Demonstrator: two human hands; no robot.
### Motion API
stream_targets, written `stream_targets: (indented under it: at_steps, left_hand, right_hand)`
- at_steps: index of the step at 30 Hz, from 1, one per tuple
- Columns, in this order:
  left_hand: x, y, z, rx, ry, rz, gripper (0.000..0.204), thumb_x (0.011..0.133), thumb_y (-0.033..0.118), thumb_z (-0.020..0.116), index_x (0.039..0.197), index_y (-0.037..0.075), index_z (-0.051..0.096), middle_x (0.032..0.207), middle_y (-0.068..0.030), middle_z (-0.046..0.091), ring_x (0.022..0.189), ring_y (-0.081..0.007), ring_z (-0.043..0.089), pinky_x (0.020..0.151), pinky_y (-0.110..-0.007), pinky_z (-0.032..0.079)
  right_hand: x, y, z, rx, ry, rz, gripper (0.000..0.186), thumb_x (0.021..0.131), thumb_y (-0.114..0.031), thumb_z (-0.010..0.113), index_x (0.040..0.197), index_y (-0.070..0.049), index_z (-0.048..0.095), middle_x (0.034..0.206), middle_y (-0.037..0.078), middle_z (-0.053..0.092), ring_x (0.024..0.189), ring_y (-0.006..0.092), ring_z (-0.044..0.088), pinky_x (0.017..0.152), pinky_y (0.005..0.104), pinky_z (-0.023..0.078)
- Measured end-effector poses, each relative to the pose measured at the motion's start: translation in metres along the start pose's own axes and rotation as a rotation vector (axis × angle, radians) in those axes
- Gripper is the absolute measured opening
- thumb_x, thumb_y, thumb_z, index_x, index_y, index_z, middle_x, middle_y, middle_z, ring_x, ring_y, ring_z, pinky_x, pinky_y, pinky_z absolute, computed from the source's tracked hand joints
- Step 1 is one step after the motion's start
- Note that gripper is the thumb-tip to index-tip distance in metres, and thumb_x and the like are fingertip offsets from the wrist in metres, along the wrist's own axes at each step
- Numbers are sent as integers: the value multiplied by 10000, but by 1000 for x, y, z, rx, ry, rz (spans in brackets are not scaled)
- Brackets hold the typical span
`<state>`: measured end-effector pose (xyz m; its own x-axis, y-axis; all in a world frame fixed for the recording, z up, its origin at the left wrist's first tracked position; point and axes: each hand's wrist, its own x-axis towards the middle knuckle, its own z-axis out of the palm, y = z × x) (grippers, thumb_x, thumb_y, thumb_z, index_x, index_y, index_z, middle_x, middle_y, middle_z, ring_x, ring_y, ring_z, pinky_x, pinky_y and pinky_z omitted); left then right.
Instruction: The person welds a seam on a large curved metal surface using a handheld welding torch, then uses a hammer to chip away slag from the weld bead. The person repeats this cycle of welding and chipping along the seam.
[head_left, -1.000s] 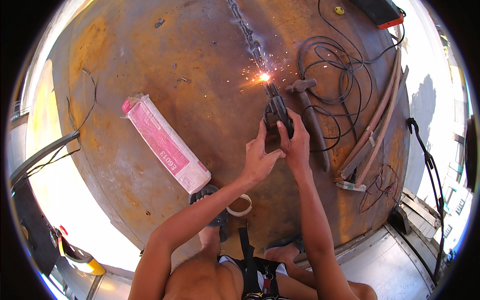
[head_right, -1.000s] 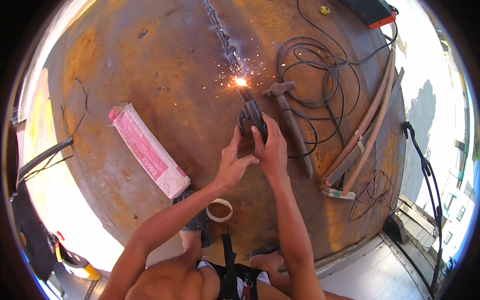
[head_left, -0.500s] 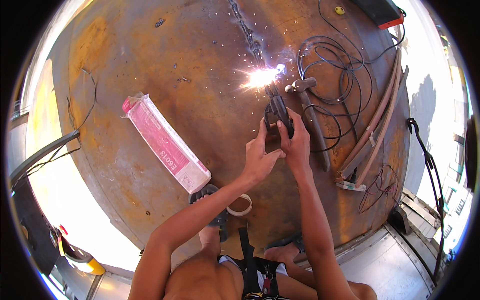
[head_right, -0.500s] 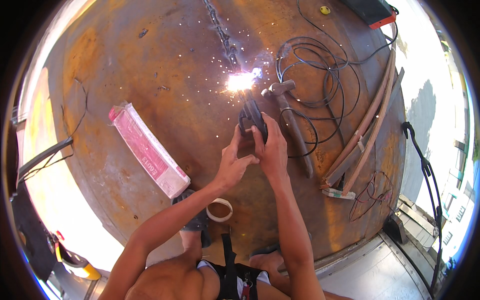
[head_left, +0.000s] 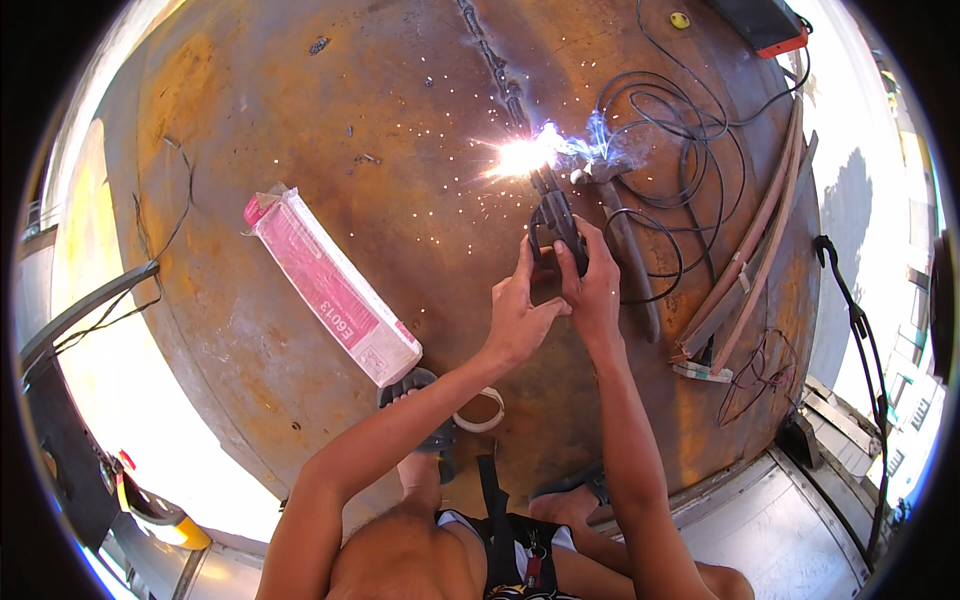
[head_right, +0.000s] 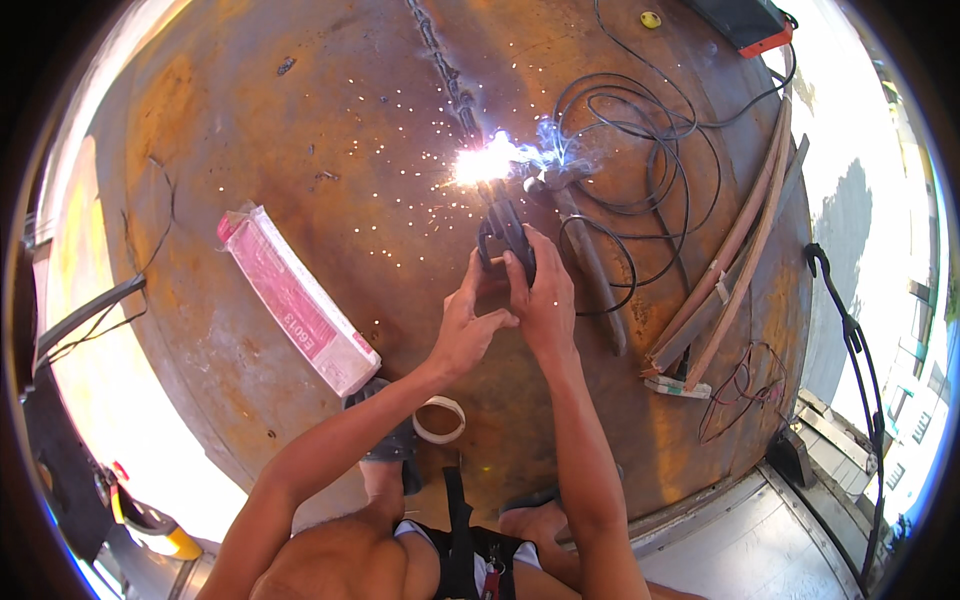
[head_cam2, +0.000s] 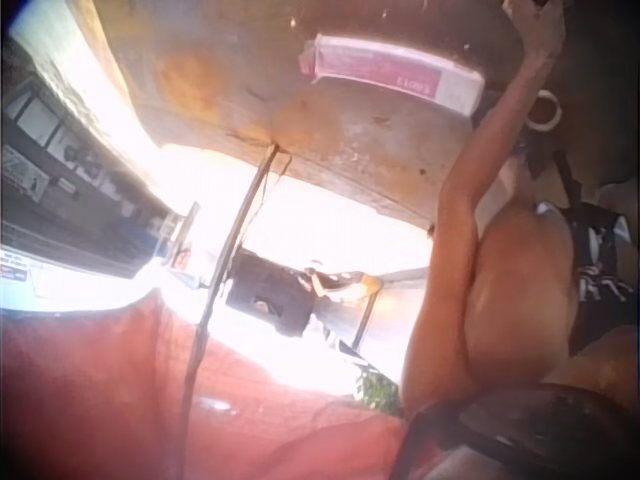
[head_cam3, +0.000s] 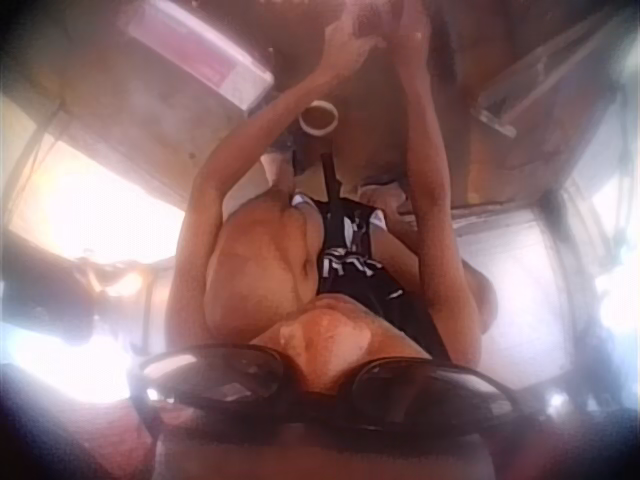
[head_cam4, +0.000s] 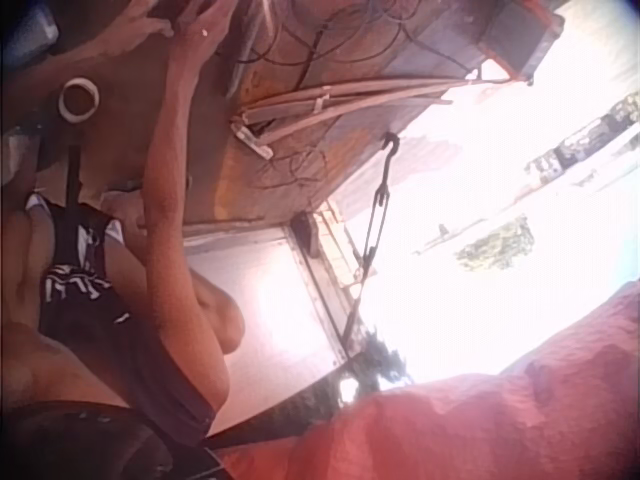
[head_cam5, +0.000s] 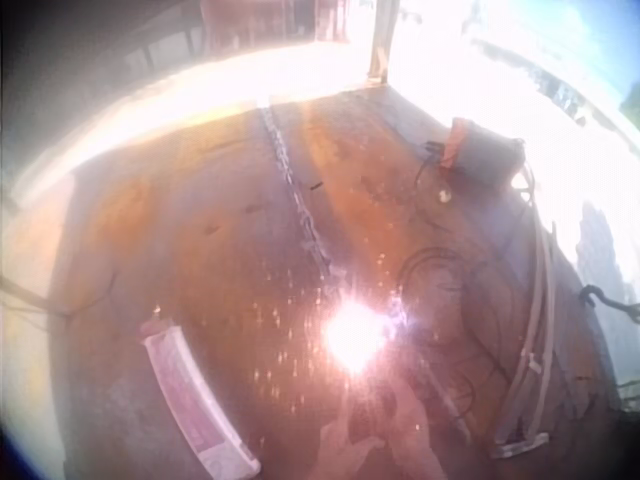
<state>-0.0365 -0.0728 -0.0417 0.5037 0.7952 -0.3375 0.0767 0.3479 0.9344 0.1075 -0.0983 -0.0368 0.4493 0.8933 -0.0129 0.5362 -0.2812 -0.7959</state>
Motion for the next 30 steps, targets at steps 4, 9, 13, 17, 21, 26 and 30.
stream_targets:
  at_steps: [4,9,13,17,21,26,30]
  left_hand:
    - [1,8,1,-6,-46,-5,1055,836,-58,750,1751,-57,225,1574,-178,598,1410,-228,583,1081,-394,605]
    - [2,1,0,-38,-45,-16,1040,850,-67,738,1757,-31,232,1549,-174,609,1371,-234,616,1026,-386,643]
    - [1,-8,5,-26,64,26,1085,752,48,829,1701,-82,321,1374,-227,730,1212,-323,735,1069,-427,571]
    - [2,-5,6,-57,43,13,1100,747,64,844,1704,-79,321,1368,-235,728,1220,-338,729,1083,-443,555]
    - [2,-5,4,9,27,32,1090,769,38,823,1716,-75,295,1379,-238,710,1244,-319,708,1063,-432,578]
    - [0,-5,0,24,-29,-9,1051,841,-41,748,1756,-42,230,1473,-198,655,1339,-250,640,1037,-409,634]
    - [0,-1,2,-42,-34,-7,1049,846,-35,748,1755,-48,224,1463,-192,669,1340,-258,649,1036,-403,631]
  right_hand:
    - [-1,2,-2,16,-15,59,394,1107,-209,710,1434,-2,635,1208,250,767,1083,406,772,914,465,589]
    - [0,2,-2,26,-37,37,419,1115,-233,682,1445,18,623,1268,262,739,1122,474,741,924,511,587]
    - [0,1,-1,8,-30,25,425,1115,-239,683,1448,18,622,1258,259,741,1113,469,743,923,511,588]
    - [0,0,-2,7,3,9,385,1109,-205,706,1430,-4,636,1212,248,769,1078,417,774,911,467,589]
    - [0,2,-1,-2,-5,10,383,1106,-201,709,1426,-3,636,1194,247,764,1075,422,765,908,466,585]
    - [0,0,-2,4,-21,21,397,1109,-214,694,1428,14,632,1234,262,744,1100,467,741,917,497,585]
    - [1,-6,-5,-4,-8,3,389,1100,-196,711,1424,3,633,1215,256,758,1084,427,764,912,476,585]
